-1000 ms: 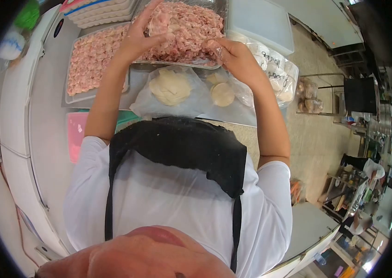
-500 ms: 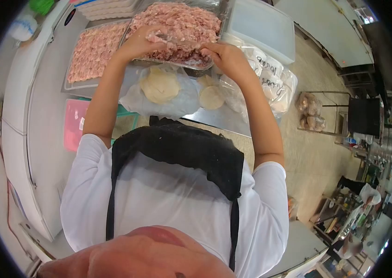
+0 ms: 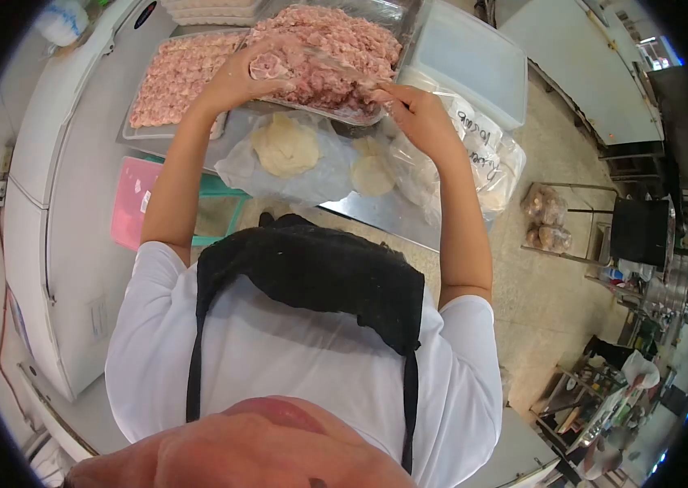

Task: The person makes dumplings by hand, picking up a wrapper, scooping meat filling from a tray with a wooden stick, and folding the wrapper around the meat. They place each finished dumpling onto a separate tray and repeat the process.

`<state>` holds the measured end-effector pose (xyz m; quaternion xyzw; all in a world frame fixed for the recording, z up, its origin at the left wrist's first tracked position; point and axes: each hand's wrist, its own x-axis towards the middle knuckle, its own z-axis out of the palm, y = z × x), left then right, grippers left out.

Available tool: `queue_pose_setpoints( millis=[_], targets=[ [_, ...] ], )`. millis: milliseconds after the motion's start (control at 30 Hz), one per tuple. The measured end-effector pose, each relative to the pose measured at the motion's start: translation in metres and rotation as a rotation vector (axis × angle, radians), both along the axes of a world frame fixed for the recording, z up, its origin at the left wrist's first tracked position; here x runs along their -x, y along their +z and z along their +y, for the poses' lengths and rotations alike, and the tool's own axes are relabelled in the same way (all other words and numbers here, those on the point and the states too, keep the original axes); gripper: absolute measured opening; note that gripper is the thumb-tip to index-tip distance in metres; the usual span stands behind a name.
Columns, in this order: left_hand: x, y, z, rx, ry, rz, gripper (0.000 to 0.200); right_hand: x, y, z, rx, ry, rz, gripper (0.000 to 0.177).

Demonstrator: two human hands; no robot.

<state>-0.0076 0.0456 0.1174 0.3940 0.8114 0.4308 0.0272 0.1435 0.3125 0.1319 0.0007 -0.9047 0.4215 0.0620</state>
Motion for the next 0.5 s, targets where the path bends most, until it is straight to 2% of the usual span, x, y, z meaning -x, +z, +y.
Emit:
queue_pose_setpoints(
  millis=[100, 200, 233, 333, 367, 500],
  targets=[
    [-0.008, 0.022, -0.002, 0.070, -0.103, -0.044, 0.063, 0.008, -0.019, -0.031, -0.045, 0.264, 0.226, 0.026],
    [-0.001, 0.018, -0.013, 0.119, -0.151, -0.027, 0.063, 0.015, 0.000, -0.036, -0.136, 0.206, 0.099, 0.025],
    [0.006, 0.011, -0.019, 0.133, -0.151, -0.009, 0.064, 0.015, 0.017, -0.038, -0.254, 0.158, 0.039, 0.024],
    [0.021, -0.014, -0.039, 0.005, -0.019, 0.053, 0.064, 0.004, 0.039, -0.070, -0.470, 0.014, 0.175, 0.022],
    [0.028, -0.019, -0.047, 0.040, -0.040, 0.036, 0.067, 0.007, 0.033, -0.083, -0.430, 0.076, 0.231, 0.022],
    [0.020, 0.013, -0.085, 0.155, -0.037, -0.084, 0.075, 0.016, 0.052, -0.117, -0.576, 0.053, 0.155, 0.024]
  ],
)
